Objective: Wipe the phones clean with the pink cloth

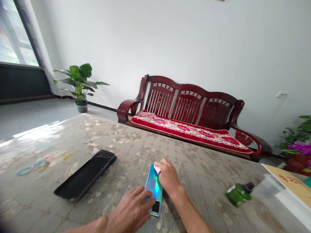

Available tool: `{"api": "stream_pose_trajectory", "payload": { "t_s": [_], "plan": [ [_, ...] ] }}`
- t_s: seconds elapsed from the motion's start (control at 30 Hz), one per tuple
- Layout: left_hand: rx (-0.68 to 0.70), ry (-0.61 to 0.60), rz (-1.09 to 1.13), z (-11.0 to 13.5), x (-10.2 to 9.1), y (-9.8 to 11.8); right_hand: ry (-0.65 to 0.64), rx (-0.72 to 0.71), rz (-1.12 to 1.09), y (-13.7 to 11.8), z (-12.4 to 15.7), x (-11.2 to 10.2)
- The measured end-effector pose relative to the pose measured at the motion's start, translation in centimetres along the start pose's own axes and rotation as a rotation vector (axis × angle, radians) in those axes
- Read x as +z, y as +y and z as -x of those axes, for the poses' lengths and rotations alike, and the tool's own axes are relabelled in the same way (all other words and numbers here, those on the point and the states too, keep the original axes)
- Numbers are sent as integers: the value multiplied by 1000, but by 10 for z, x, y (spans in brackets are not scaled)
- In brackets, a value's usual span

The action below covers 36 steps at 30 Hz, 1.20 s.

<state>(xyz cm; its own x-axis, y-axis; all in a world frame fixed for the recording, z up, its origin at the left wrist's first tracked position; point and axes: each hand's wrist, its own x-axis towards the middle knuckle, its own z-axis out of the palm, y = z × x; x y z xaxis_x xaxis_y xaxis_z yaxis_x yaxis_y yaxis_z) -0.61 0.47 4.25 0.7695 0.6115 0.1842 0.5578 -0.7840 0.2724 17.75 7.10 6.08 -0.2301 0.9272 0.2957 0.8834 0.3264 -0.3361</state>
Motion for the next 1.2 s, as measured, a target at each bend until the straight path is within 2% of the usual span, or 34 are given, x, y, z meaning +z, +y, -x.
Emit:
{"api": "stream_pose_trajectory", "payload": {
  "t_s": [0.1,0.23,0.33,0.43,0.6,0.67,0.93,1.03,1.2],
  "plan": [
    [1,-1,-1,0,2,-1,-1,22,24,1,0,-2],
    [-10,-5,3,0,5,-2,-48,-74,-12,1,25,-5],
    [-13,2,4,0,6,-2,-37,-136,-47,6,38,-5],
    [-3,-3,2,1,4,-2,-11,-105,-10,12,32,-3],
    [7,-13,-9,1,0,-2,25,31,16,18,6,-2],
    [5,-13,-6,1,0,-3,24,46,10,19,6,-2],
    [-4,-2,25,0,6,-4,-25,-85,-30,16,47,-4],
    [-5,1,22,1,5,-3,-13,-68,20,17,37,-4],
    [1,-15,13,1,-1,-1,19,64,111,19,7,-2]
  ]
}}
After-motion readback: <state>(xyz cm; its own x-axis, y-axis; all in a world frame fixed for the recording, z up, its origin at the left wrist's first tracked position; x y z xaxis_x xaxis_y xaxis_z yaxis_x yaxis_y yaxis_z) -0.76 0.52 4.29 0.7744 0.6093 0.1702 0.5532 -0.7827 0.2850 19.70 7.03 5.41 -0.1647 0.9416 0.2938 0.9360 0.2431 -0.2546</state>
